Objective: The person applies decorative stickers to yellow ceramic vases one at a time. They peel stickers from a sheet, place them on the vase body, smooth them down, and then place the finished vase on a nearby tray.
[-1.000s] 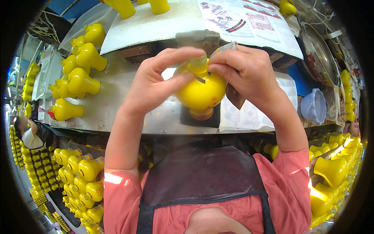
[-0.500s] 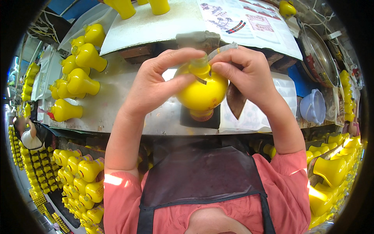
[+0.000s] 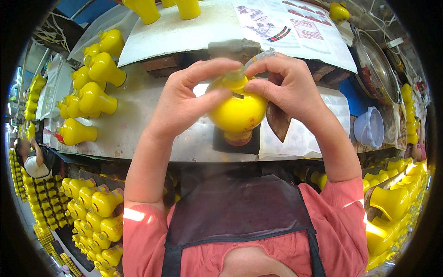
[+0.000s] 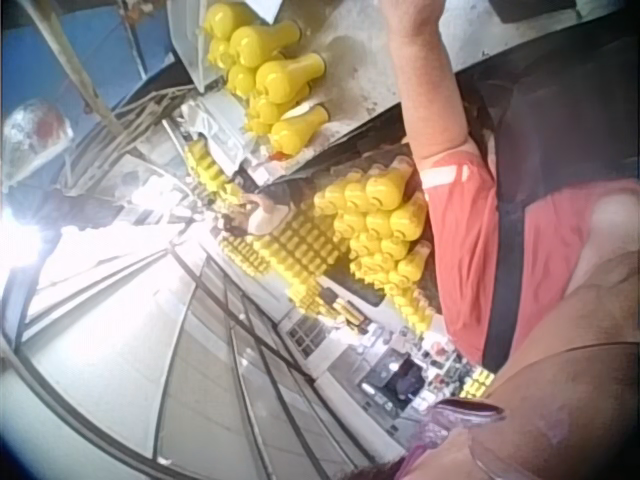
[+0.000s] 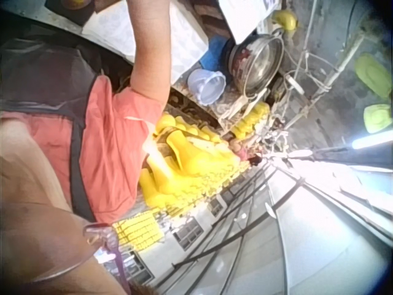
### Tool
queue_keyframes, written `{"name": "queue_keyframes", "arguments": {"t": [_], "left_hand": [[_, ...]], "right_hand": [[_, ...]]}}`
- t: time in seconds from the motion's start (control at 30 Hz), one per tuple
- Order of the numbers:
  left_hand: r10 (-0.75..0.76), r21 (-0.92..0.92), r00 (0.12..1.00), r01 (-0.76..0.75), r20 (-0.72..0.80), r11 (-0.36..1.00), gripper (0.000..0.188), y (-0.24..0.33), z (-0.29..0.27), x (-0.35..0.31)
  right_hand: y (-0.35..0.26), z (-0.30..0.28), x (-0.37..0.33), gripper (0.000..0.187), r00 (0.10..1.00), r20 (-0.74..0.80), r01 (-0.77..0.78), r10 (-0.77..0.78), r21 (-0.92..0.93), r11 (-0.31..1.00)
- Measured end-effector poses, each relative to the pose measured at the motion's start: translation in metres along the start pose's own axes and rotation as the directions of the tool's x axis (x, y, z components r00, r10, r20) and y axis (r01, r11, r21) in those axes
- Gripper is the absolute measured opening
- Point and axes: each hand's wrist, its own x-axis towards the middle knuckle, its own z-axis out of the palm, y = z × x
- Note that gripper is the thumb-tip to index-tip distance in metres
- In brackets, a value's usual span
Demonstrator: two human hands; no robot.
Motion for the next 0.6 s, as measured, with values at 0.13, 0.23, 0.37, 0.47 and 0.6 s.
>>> {"name": "queue_keyframes", "arguments": {"t": [0.13, 0.23, 0.37, 0.47, 0.6], "left_hand": [[-0.017, -0.025, 1.0, 0.017, 0.003, 1.0, 0.036, 0.0, -0.001, 0.001], [-0.017, -0.006, 1.0, 0.017, 0.002, 1.0, 0.037, 0.002, 0.0, 0.003], [-0.013, 0.013, 1.0, 0.013, 0.015, 1.0, 0.038, 0.004, 0.001, 0.006], [0.01, 0.045, 1.0, -0.01, 0.003, 0.999, 0.037, 0.004, 0.002, 0.009], [0.021, 0.072, 1.0, -0.02, -0.011, 0.997, 0.036, 0.005, 0.003, 0.01]], "right_hand": [[0.007, 0.007, -0.005, 0.023, 0.997, -0.066, 0.03, -0.031, -0.017, 0.999], [0.009, 0.009, -0.004, 0.021, 0.998, -0.06, 0.013, -0.017, -0.059, 0.998], [-0.001, 0.009, -0.008, 0.018, 0.989, -0.108, -0.078, 0.101, 0.194, 0.978], [-0.014, 0.009, -0.023, 0.015, 0.985, -0.132, -0.117, 0.108, -0.059, 0.991], [-0.02, 0.024, -0.032, 0.016, 0.962, -0.257, 0.053, -0.095, -0.167, 0.985]]}}
